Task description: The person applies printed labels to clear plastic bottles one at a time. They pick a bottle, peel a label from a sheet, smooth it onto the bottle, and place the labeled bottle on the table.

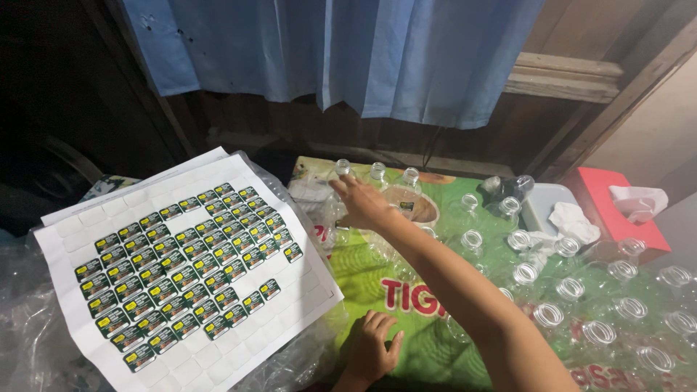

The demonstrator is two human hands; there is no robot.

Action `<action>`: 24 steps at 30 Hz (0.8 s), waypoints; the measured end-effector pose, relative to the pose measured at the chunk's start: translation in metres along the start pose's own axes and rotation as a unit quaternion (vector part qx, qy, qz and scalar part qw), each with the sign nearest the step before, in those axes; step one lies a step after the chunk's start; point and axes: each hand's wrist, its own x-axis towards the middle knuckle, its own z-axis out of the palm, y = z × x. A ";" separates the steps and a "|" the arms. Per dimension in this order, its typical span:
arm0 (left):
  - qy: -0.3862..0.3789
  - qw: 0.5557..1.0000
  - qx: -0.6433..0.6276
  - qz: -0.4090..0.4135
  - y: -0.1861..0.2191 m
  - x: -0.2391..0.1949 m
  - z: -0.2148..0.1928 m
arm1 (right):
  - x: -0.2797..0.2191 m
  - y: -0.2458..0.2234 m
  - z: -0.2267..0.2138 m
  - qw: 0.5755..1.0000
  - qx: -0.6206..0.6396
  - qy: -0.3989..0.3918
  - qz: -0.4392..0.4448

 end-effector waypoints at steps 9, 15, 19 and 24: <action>-0.008 0.999 0.031 -0.011 0.001 -0.001 -0.002 | -0.016 -0.021 0.009 0.974 -0.212 0.061 -0.041; -0.008 1.000 0.028 -0.006 0.001 0.000 -0.003 | -0.016 -0.022 0.025 0.964 -0.241 0.100 -0.059; -0.012 1.000 0.013 -0.015 0.001 -0.001 -0.004 | -0.015 -0.018 0.029 0.961 -0.238 0.129 -0.064; 0.003 1.000 0.004 0.005 0.001 -0.001 -0.003 | -0.012 -0.014 0.029 0.970 -0.228 0.077 -0.039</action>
